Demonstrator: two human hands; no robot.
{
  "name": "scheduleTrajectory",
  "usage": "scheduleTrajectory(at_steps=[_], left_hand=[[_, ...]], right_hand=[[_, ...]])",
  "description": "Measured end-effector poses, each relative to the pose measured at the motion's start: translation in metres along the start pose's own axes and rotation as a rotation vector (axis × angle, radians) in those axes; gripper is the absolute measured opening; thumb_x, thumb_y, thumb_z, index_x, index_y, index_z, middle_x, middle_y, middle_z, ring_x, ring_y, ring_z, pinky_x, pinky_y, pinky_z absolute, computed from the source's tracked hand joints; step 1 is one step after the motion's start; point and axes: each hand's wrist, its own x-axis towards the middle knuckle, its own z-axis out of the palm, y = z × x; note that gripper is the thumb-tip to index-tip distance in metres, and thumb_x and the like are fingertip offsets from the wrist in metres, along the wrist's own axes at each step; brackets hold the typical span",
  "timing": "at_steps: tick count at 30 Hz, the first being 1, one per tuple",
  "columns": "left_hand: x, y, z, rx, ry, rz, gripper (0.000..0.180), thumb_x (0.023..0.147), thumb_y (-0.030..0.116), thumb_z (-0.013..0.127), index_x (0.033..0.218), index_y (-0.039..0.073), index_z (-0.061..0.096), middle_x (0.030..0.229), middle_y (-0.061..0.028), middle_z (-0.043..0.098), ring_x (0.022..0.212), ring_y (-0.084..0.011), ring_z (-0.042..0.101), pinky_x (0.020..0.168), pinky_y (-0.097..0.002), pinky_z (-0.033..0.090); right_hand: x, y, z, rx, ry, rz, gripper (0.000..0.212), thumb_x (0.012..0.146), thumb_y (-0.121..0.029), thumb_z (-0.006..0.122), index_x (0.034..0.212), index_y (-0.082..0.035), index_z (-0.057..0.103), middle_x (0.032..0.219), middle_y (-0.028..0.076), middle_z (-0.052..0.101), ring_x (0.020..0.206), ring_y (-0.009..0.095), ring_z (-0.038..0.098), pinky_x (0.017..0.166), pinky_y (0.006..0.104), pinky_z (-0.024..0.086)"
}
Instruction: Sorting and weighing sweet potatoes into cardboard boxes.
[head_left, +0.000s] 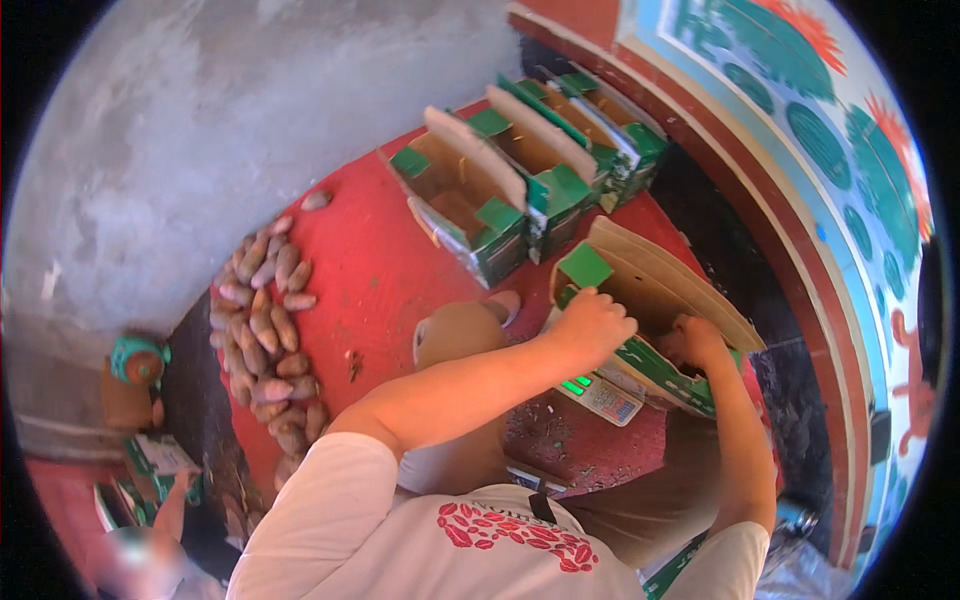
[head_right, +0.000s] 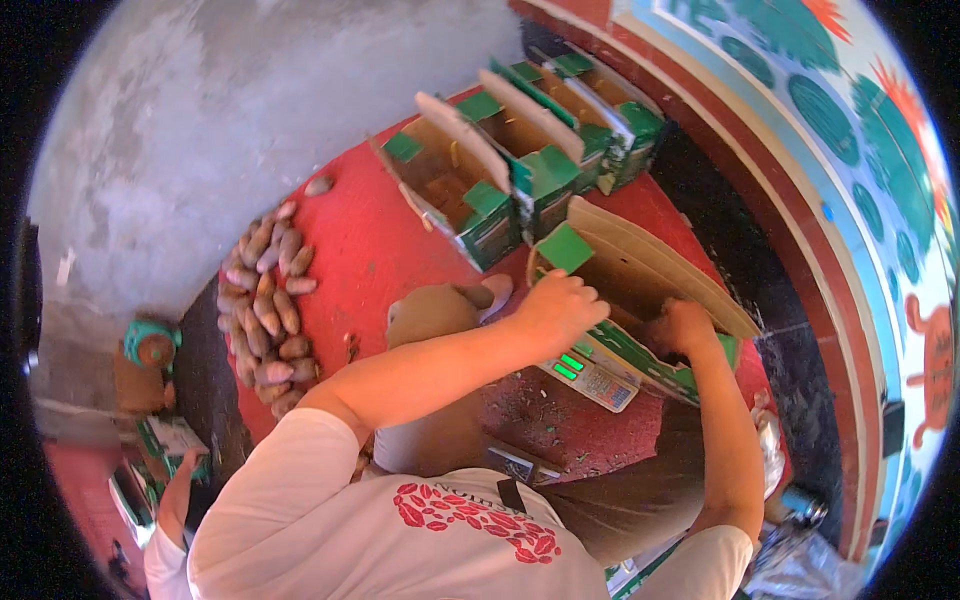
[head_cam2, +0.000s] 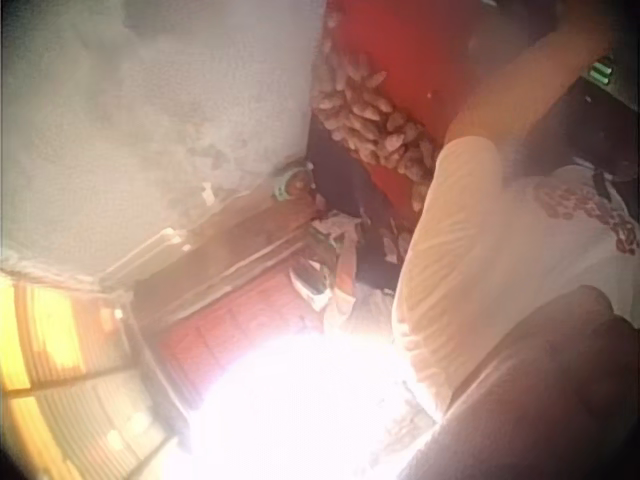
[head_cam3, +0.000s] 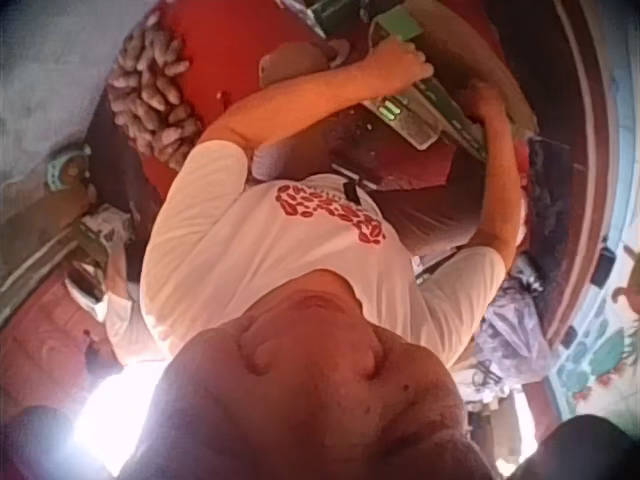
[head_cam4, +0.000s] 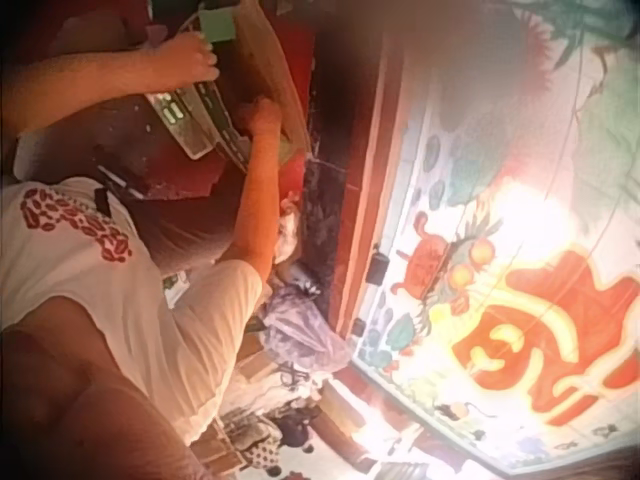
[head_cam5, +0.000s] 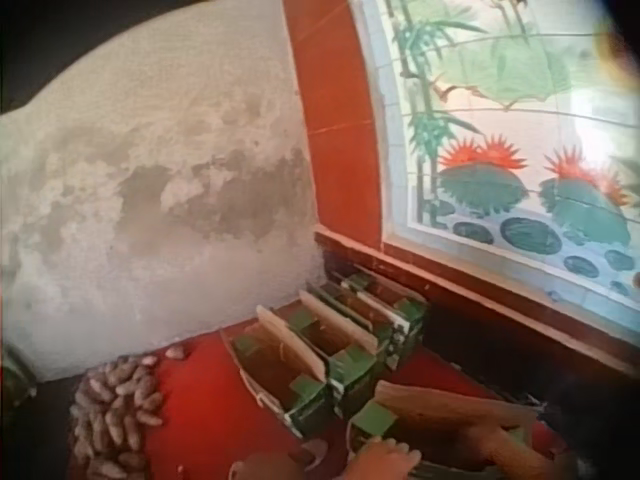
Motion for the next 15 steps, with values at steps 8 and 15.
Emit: scheduleTrajectory(at_steps=[8,15], left_hand=[[0.004,0.002,0.007,-0.038,0.030,-0.082,0.004,0.069,0.013,0.056,0.071,0.012,0.060,0.071,-0.0042,0.060,0.075,-0.0224,0.058,0.072,-0.0378,0.042],[0.010,0.011,-0.007,0.021,-0.039,-0.127,0.004,0.066,0.014,0.061,0.064,0.012,0.064,0.072,-0.0048,0.064,0.075,-0.0211,0.060,0.074,-0.0356,0.041]], right_hand=[[0.001,0.023,-0.011,0.302,0.068,-0.106,0.016,0.078,-0.014,0.058,0.080,0.001,0.061,0.076,0.019,0.062,0.072,0.033,0.062,0.065,0.0376,0.046],[-0.085,-0.073,-0.046,0.337,0.209,-0.105,0.024,0.087,-0.018,0.053,0.095,0.004,0.058,0.082,0.021,0.060,0.079,0.037,0.058,0.069,0.0381,0.045]])
